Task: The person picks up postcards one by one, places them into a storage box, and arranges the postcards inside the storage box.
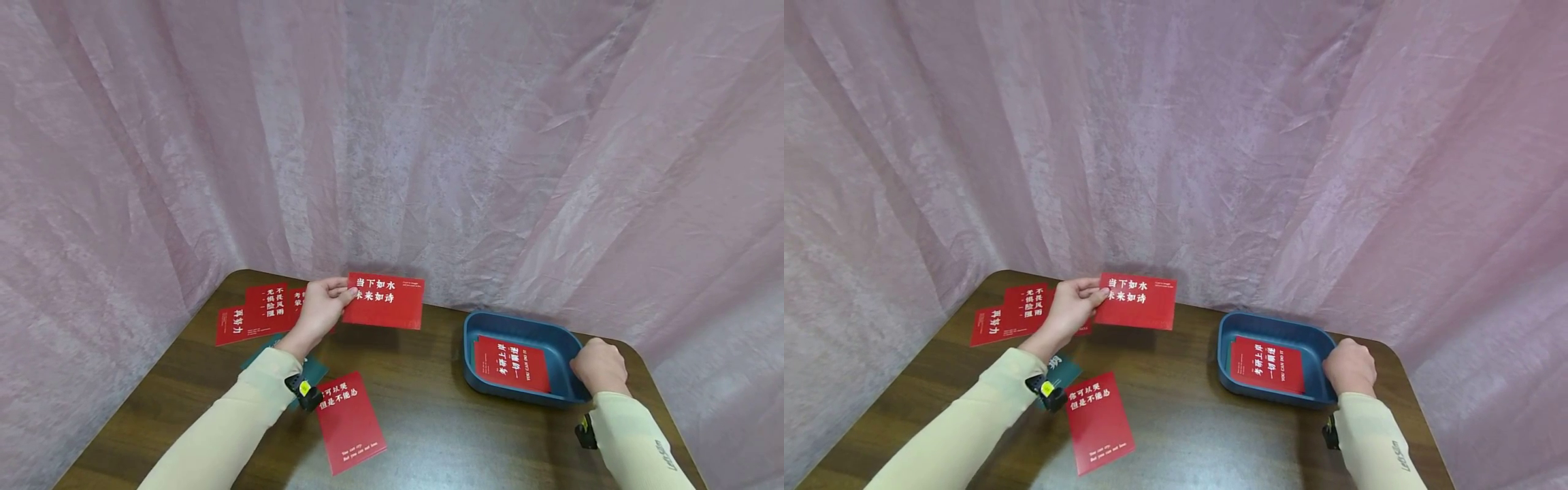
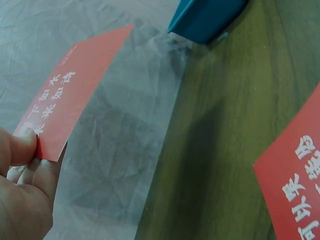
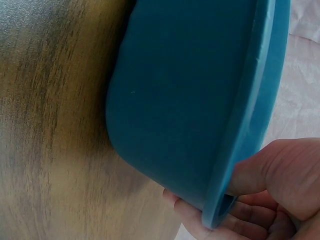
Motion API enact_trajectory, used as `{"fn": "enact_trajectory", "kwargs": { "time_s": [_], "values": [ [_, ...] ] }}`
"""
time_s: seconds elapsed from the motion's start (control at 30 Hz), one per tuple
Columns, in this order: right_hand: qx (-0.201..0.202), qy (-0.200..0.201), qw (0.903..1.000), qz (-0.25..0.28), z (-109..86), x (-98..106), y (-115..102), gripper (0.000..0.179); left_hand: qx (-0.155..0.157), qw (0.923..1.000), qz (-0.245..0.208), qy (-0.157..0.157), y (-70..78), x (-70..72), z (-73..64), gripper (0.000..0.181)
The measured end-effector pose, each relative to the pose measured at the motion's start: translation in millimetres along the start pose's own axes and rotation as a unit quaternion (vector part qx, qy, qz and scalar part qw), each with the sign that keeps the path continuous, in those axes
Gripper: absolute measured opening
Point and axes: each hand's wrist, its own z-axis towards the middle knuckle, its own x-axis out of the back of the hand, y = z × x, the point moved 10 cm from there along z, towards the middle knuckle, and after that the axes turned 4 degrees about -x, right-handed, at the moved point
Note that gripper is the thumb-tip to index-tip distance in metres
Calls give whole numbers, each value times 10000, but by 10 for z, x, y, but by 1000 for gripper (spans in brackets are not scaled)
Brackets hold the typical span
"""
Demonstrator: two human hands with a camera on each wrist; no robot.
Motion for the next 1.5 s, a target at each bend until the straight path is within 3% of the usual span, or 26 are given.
{"fn": "enact_trajectory", "kwargs": {
  "time_s": [0.73, 1.3, 1.5],
  "values": [
    [25, 23, 10000, 24, 17, -31, -28, 31, -197, 9985, -509, -107, 316, -495, 51, 28],
    [73, 18, 10000, 58, 12, -27, -15, 29, -343, 9925, -1052, -526, 577, -1149, -29, 22],
    [77, 14, 10000, 56, 11, -36, -14, 29, -285, 9900, -1185, -713, 581, -1395, -47, 25]
  ]
}}
